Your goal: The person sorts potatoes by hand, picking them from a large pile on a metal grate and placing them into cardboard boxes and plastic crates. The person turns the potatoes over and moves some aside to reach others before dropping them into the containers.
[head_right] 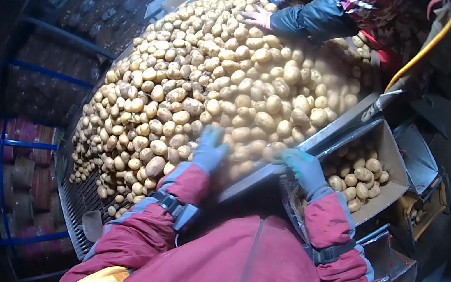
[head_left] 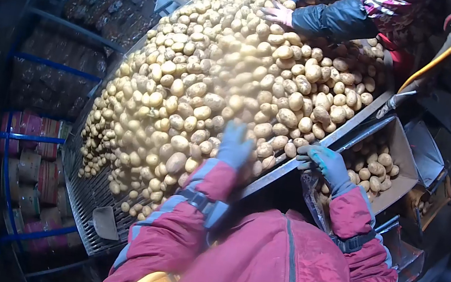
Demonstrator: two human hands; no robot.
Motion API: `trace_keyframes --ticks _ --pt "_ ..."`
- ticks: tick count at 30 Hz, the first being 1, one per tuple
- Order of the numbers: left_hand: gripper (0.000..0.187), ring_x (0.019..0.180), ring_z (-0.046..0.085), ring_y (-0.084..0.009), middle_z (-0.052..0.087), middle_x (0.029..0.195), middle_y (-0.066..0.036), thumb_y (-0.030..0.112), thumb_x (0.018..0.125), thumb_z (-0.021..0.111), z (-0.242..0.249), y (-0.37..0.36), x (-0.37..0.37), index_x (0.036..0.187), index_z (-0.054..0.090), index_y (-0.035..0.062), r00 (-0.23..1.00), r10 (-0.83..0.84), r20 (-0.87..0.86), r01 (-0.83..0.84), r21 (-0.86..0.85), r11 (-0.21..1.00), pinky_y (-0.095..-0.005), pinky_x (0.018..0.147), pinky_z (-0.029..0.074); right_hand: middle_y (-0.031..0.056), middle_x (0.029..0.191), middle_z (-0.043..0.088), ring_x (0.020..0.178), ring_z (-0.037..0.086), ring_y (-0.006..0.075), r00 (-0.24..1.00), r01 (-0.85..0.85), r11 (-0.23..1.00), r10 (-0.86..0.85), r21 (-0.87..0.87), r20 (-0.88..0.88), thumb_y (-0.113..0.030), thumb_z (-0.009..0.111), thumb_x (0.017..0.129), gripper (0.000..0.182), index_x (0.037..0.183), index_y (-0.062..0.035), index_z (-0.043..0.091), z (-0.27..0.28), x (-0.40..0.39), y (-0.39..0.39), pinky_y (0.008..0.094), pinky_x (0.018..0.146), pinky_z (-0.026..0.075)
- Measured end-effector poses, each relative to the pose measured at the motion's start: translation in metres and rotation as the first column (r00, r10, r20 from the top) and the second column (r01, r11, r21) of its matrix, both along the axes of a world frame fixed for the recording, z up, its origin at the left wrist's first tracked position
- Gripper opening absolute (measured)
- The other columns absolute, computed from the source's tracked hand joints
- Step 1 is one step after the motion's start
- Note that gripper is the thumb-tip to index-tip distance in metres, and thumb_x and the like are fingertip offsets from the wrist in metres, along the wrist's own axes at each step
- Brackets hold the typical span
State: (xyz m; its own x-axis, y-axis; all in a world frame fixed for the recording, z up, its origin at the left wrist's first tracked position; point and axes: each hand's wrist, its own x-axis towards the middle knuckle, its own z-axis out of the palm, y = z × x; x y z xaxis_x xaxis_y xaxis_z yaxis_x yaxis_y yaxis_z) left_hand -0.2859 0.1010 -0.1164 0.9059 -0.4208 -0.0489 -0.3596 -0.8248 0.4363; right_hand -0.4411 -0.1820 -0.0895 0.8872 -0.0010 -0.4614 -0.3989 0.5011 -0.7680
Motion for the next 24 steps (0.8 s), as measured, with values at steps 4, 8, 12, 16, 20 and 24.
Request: trace_keyframes --ticks 4,8,12,16,20,24 --pt "0.061 0.138 0.047 -0.0378 0.046 0.152 -0.023 0.029 0.089 0.07 0.01 -0.019 -0.02 0.144 0.054 0.0105 0.999 -0.015 -0.048 0.003 -0.233 0.973 -0.0443 0.114 0.04 0.0165 0.117 0.072 0.094 0.075 0.0246 0.994 -0.095 0.995 0.092 0.037 0.055 -0.021 0.057 0.105 0.035 0.126 0.0055 0.064 0.002 0.018 0.016 0.0333 0.083 0.061" --pt "0.049 0.128 0.054 -0.0376 0.054 0.143 -0.019 0.026 0.093 0.066 0.033 -0.012 -0.027 0.138 0.057 0.0086 0.991 -0.101 -0.085 0.061 -0.383 0.922 -0.0439 0.107 0.045 0.0171 0.116 0.072 0.094 0.075 0.0252 0.984 -0.148 0.987 0.142 0.054 0.111 -0.018 0.055 0.105 0.034 0.125 0.008 0.064 -0.025 0.028 0.029 0.0325 0.081 0.061" --pt "0.041 0.117 0.06 -0.0404 0.062 0.127 -0.021 0.032 0.095 0.062 0.036 0.002 -0.001 0.128 0.06 0.0077 0.983 0.129 -0.134 -0.153 -0.189 0.97 -0.0459 0.099 0.047 0.0133 0.118 0.072 0.094 0.074 0.0216 0.967 -0.256 0.963 0.254 0.08 0.026 -0.025 0.052 0.107 0.036 0.128 0.0024 0.064 -0.013 0.029 0.045 0.0307 0.081 0.06" --pt "0.052 0.114 0.063 -0.0413 0.067 0.122 -0.023 0.041 0.089 0.065 0.017 -0.008 0.026 0.131 0.061 0.0114 0.957 0.183 -0.225 -0.191 -0.012 0.982 -0.0478 0.098 0.049 0.0098 0.117 0.072 0.098 0.071 0.0174 0.951 -0.308 0.946 0.309 0.104 0.009 -0.023 0.057 0.103 0.032 0.124 -0.0013 0.069 -0.024 0.018 0.059 0.0297 0.078 0.059" --pt "0.06 0.108 0.069 -0.0305 0.072 0.113 -0.019 0.038 0.081 0.073 0.007 -0.022 0.046 0.134 0.062 0.0117 0.883 0.232 -0.409 -0.271 -0.04 0.962 -0.0414 0.093 0.053 0.0073 0.113 0.073 0.097 0.07 0.0156 0.946 -0.323 0.942 0.324 0.09 0.005 -0.027 0.061 0.101 0.033 0.121 -0.0022 0.07 -0.022 0.018 0.064 0.029 0.076 0.058" --pt "0.055 0.102 0.068 -0.0195 0.073 0.11 -0.01 0.028 0.084 0.077 0.048 -0.009 0.043 0.132 0.063 0.004 0.626 0.121 -0.77 -0.565 -0.342 0.751 -0.0332 0.089 0.055 0.0108 0.116 0.071 0.093 0.071 0.0182 0.961 -0.249 0.956 0.264 0.158 -0.085 -0.03 0.061 0.102 0.038 0.124 -0.001 0.068 -0.004 0.026 0.056 0.0308 0.077 0.058"
